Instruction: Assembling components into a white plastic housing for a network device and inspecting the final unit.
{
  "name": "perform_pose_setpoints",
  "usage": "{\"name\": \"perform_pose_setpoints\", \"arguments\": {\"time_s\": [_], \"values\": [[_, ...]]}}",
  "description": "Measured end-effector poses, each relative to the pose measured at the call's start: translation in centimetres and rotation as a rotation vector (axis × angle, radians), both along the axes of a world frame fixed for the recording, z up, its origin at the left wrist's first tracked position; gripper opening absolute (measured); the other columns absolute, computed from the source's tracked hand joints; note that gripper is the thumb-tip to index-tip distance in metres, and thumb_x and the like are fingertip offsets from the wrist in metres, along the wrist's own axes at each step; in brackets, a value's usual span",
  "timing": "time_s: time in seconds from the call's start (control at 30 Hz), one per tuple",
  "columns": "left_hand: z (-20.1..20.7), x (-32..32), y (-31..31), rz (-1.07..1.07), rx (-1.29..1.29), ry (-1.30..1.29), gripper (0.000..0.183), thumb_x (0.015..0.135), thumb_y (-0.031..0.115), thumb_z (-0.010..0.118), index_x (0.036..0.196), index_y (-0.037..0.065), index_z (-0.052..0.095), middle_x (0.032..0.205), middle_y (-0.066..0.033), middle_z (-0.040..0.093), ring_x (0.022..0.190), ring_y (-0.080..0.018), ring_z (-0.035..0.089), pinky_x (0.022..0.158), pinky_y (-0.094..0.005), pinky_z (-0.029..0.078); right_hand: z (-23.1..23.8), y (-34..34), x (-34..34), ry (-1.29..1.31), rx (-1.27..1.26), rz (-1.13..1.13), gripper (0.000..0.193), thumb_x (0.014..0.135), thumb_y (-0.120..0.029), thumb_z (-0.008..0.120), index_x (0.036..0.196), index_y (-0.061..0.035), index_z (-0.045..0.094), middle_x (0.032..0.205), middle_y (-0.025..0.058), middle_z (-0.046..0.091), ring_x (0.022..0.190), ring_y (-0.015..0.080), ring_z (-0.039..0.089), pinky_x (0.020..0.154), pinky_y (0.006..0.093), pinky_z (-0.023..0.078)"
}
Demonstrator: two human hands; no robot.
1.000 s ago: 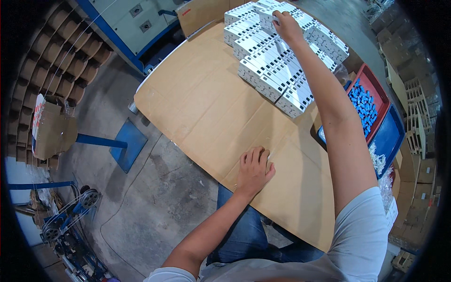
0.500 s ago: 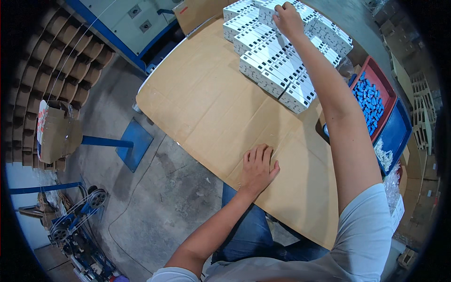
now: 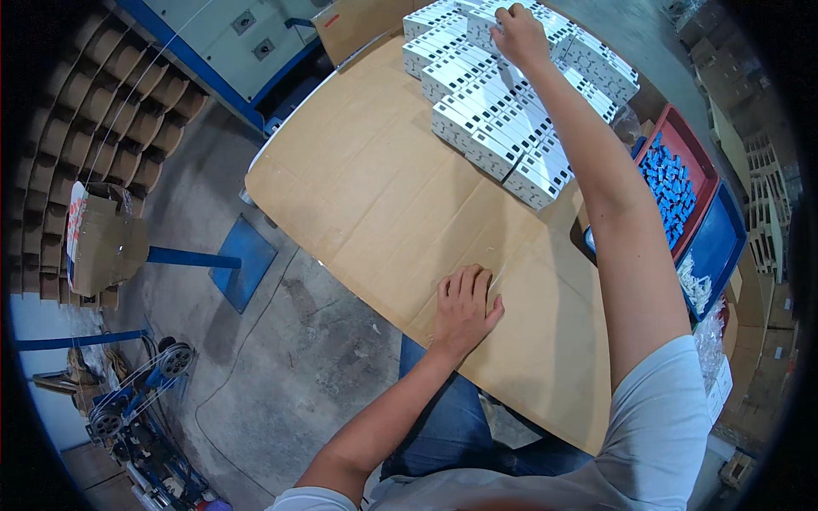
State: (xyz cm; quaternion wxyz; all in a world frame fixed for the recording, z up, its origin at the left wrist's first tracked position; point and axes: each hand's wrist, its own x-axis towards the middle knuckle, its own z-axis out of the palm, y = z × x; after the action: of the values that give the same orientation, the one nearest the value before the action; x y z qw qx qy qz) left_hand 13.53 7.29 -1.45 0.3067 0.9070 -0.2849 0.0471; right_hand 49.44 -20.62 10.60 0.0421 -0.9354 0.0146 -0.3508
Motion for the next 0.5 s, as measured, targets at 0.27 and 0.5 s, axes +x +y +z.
{"name": "perform_pose_setpoints", "arguments": {"time_s": [0.27, 0.5], "values": [[0.2, 0.0, -0.3, -0.006, -0.026, 0.0, 0.049, 0.082, 0.029, 0.072, 0.123, 0.007, 0.057, 0.123, -0.0104, 0.057, 0.119, -0.028, 0.052, 0.102, -0.0446, 0.038, -1.3, -2.3, 1.5, -0.108, -0.191, 0.042, 0.029, 0.086, -0.022, 0.075, 0.111, -0.0113, 0.064, 0.107, 0.012, 0.061, 0.098, 0.033, 0.065, 0.083, 0.046, 0.055], [0.0, -0.1, -0.1, 0.0, -0.027, -0.004, 0.048, 0.082, 0.029, 0.072, 0.122, 0.007, 0.057, 0.122, -0.01, 0.057, 0.119, -0.0282, 0.053, 0.101, -0.044, 0.038, -0.1, -0.2, 0.1, -0.012, -0.053, 0.021, 0.027, 0.086, -0.018, 0.07, 0.108, -0.0025, 0.066, 0.112, 0.0201, 0.059, 0.107, 0.0376, 0.059, 0.092, 0.049, 0.049]]}}
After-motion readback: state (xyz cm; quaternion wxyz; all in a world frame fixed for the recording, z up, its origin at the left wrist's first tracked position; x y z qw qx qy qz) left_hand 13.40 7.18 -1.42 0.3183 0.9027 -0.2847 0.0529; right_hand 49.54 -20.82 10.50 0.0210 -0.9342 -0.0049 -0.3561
